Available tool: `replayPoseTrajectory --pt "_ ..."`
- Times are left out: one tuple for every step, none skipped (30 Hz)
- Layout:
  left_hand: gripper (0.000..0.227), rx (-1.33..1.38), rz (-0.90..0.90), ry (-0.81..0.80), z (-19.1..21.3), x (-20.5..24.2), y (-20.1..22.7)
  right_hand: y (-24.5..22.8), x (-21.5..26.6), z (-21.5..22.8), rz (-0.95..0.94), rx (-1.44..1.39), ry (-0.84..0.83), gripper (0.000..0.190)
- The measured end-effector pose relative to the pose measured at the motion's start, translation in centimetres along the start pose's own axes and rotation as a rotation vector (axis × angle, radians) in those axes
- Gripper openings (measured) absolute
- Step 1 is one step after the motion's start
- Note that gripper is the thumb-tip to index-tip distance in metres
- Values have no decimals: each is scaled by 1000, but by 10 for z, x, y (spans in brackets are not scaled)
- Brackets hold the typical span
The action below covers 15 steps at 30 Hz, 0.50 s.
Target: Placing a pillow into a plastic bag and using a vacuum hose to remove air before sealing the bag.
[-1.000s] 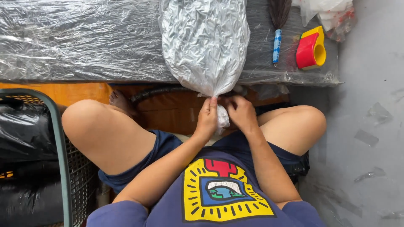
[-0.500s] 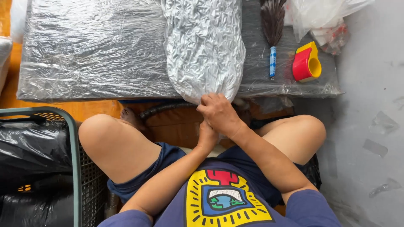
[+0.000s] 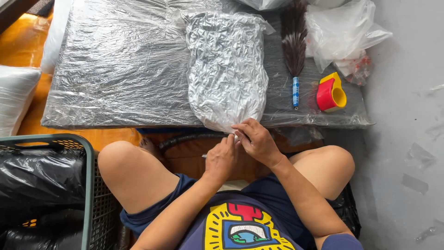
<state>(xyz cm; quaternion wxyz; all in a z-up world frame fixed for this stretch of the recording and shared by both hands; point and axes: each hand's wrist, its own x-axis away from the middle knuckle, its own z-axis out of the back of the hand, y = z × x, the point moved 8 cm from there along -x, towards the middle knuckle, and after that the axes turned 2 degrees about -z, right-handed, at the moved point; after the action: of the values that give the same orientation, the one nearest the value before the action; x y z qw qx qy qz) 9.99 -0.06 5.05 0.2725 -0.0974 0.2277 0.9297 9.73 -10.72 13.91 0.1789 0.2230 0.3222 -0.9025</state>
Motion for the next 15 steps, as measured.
replayPoseTrajectory --pt "25 -1 -1 -4 6 -2 -4 -1 0 -1 -3 -2 0 19" --pt "23 -97 -79 50 17 -4 -2 -5 0 0 27 45 29 19" --pt "22 -193 -159 108 27 -8 1 -8 -3 3 62 94 61 19" --pt "22 -194 -161 110 37 -13 0 -11 -5 5 63 95 63 19" --pt "22 -163 -246 164 50 -18 6 -13 -9 8 60 66 77 18" --pt "22 -130 -331 218 64 -21 11 -16 -13 11 57 38 91 18" --pt "22 -134 -336 223 72 -25 12 -13 -13 13 62 40 98 18" --pt "21 -149 -384 250 82 -28 16 -11 -13 15 67 66 119 16" --pt "20 -161 -433 273 91 -29 21 -9 -12 17 68 93 139 14" --pt "20 -162 -438 276 93 -36 18 -10 -13 21 69 95 144 14" --pt "22 -117 -471 193 89 -42 16 -16 -12 25 121 153 156 14" --pt "24 -73 -502 110 85 -48 15 -22 -11 28 173 212 167 15" --pt "24 -72 -506 110 93 -55 14 -23 -11 31 172 215 169 15" --pt "25 -86 -524 24 95 -61 14 -30 -10 32 251 296 158 24" --pt "27 -100 -538 -61 97 -67 14 -37 -8 31 332 376 144 33"
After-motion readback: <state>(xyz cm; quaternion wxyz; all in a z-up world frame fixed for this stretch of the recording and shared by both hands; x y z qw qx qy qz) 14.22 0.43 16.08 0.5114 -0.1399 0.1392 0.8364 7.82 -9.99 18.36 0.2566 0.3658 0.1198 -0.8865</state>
